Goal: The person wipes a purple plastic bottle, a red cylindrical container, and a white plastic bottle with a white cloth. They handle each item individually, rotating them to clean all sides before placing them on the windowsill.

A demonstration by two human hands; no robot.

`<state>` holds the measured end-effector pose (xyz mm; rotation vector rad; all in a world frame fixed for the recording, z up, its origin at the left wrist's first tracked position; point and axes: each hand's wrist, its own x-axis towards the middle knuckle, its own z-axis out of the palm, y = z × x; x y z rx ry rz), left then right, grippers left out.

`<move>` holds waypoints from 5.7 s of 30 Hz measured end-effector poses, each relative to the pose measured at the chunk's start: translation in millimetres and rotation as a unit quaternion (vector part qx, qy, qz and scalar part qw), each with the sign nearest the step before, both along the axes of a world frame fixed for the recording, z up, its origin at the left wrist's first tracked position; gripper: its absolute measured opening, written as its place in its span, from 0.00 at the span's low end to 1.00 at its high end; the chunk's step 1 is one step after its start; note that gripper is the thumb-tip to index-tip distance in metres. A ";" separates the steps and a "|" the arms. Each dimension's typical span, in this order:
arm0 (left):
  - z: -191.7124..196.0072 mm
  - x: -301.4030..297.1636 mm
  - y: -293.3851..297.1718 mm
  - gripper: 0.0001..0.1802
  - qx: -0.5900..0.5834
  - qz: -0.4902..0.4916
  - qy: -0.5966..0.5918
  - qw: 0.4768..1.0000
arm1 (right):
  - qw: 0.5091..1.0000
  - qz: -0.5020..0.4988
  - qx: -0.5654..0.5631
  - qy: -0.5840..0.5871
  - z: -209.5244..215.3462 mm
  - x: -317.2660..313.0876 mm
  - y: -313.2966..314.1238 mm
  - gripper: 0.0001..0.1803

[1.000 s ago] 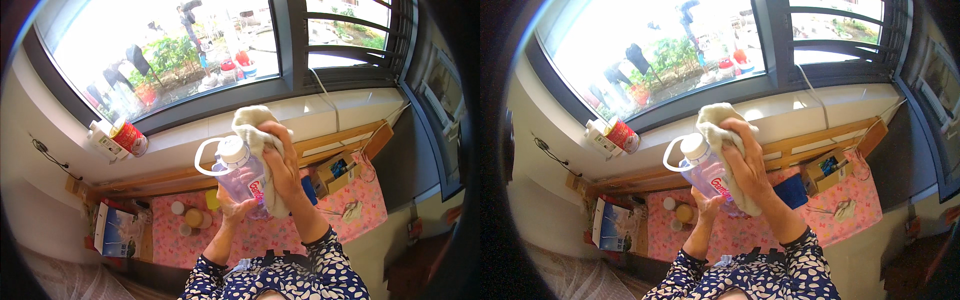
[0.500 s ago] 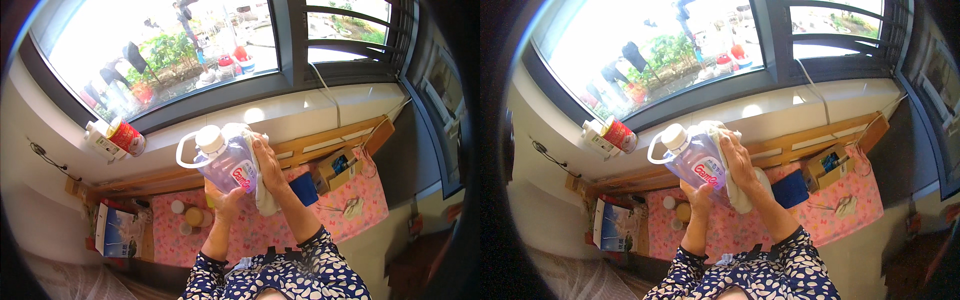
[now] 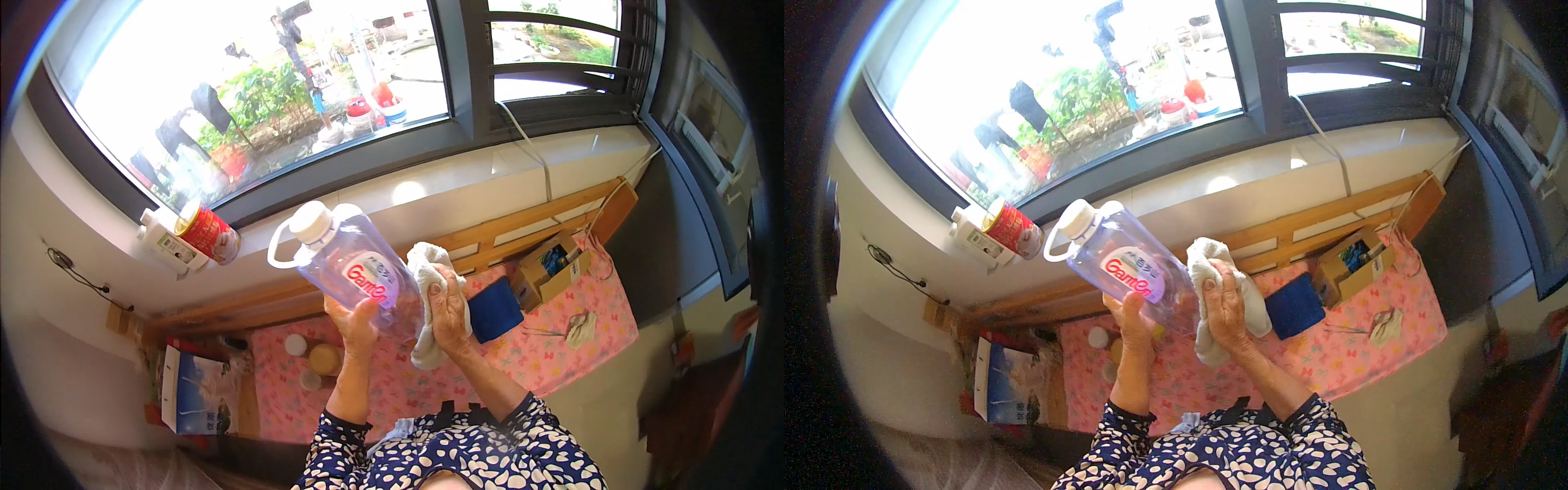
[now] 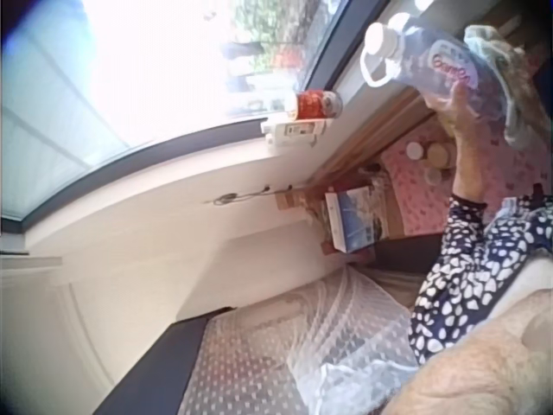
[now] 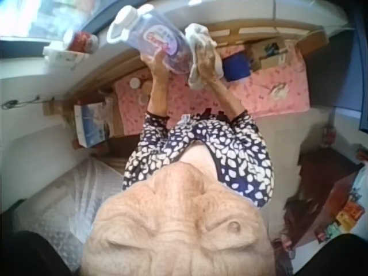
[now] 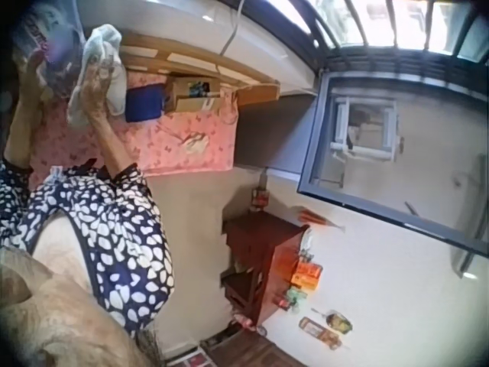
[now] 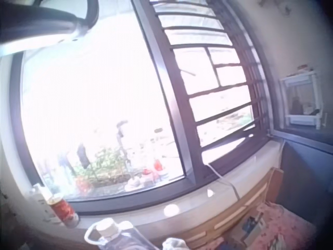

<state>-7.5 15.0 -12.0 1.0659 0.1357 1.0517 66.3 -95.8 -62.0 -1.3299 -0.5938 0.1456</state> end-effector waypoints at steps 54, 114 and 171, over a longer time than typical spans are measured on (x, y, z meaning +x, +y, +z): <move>-8.2 -47.6 28.6 0.53 0.121 -0.025 0.042 0.992 | 0.984 0.014 0.095 -0.148 46.4 -41.2 20.0 0.22; -26.8 -54.2 18.3 0.47 0.042 -0.048 0.086 0.994 | 0.938 -0.045 0.010 -0.345 79.6 -47.3 15.2 0.19; -9.8 -49.8 38.7 0.54 0.038 -0.118 0.025 0.992 | 0.973 0.189 -0.128 -0.015 28.6 -11.3 16.5 0.25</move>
